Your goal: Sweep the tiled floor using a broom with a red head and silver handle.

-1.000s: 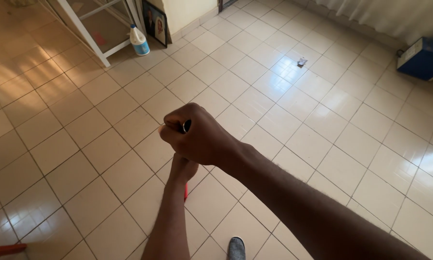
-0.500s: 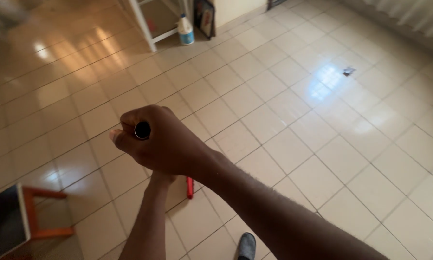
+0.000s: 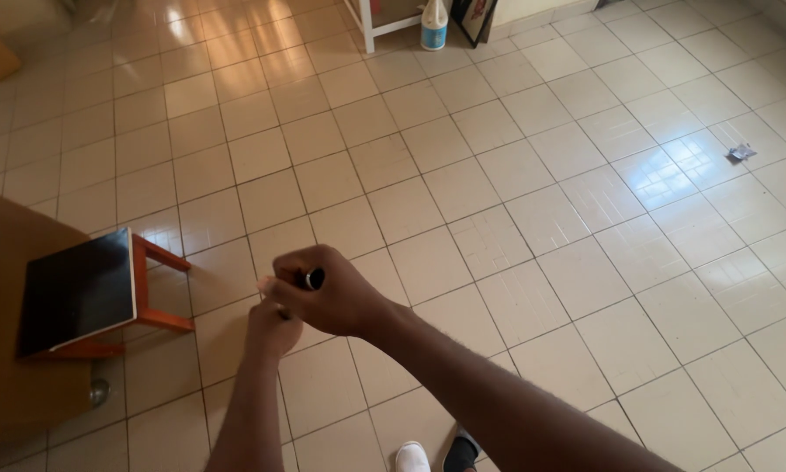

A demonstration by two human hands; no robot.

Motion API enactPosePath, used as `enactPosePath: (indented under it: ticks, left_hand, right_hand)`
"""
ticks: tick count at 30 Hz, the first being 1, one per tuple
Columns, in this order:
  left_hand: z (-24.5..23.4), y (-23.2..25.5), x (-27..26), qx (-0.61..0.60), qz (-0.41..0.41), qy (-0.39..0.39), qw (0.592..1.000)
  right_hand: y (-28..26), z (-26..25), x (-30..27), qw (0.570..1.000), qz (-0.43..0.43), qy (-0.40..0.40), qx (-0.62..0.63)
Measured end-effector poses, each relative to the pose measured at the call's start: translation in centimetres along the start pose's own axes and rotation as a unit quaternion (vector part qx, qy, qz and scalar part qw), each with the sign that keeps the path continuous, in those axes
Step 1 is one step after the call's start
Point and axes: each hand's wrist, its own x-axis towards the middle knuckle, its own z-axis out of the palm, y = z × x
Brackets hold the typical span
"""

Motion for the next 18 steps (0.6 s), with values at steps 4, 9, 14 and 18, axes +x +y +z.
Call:
enactPosePath:
  ticks: [4,9,14,18]
  left_hand:
    - [1.9,-1.2,0.1,-0.084,0.016,0.001,0.996]
    - [2.8,4.2,-1.5,-0.121,0.033,-0.017,0.992]
    - [6.8,9.2,-1.5,-0.218,0.161,-0.026,0.962]
    - [7.4,14.2,-4.4,-0.258,0.198,-0.098,0.941]
  right_hand:
    - [0.9,0.8,-0.3,1.000,0.007,-0.008,0.028]
    - [-1.9,-2.2,-0.7,0.995,0.003,0.040,-0.092]
    - [-5.7,-6.0,-2.3,0.984,0.000,0.079,-0.162]
    - [-8.1,-8.1,-4.0,0.978,0.031,0.092,-0.184]
